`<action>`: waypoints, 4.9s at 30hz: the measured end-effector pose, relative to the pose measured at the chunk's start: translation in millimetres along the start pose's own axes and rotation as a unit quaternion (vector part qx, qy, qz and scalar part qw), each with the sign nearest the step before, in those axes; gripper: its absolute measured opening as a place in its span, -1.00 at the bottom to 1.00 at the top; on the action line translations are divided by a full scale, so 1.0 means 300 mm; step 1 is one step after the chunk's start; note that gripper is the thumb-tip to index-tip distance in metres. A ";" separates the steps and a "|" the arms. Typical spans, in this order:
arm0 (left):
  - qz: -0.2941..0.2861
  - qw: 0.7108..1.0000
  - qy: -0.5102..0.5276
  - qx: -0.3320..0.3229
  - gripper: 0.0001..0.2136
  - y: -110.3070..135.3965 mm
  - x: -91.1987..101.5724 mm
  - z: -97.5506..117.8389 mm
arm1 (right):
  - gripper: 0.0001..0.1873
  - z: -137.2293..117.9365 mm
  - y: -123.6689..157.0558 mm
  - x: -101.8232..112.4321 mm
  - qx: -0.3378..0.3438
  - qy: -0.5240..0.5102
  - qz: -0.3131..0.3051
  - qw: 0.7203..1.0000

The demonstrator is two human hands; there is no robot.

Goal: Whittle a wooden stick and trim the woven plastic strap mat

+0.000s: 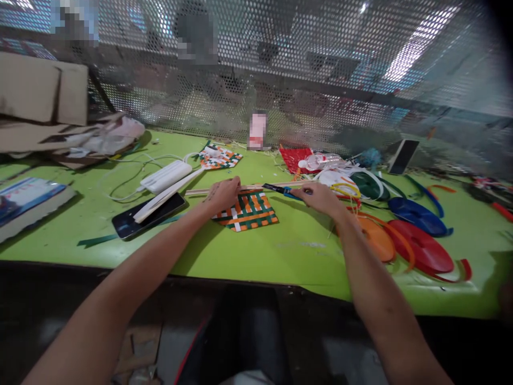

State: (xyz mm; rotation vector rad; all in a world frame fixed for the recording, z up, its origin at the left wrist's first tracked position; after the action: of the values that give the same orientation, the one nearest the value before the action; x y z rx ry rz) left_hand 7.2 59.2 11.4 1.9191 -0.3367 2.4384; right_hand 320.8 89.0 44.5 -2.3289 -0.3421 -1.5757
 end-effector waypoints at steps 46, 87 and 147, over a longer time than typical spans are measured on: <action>0.011 0.994 0.081 -0.078 -0.76 -0.036 -0.057 -0.021 | -0.30 -0.044 0.006 -0.076 -0.025 0.031 -0.048 0.998; 0.063 0.985 0.149 -0.058 -0.73 -0.088 -0.080 -0.085 | -0.27 -0.088 -0.002 -0.122 -0.025 -0.064 -0.115 0.991; 0.058 0.982 0.176 -0.027 -0.82 -0.083 -0.044 -0.068 | -0.29 -0.047 0.023 -0.106 -0.080 -0.130 -0.172 0.973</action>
State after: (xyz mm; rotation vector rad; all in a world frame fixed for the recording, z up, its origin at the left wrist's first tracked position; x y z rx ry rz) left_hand -5.4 88.7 -1.9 1.4460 -0.5059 2.7427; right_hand 299.4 76.6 19.1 -2.7265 -0.7402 -1.4841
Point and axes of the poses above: each hand's wrist, its own y-axis away from the middle knuckle, its own x-axis out of the back of the hand, z = x × y, the point moved 4 cm from there along -y, towards the middle knuckle, and after that the axes turned 2 degrees about -y, right-handed, at the moved point
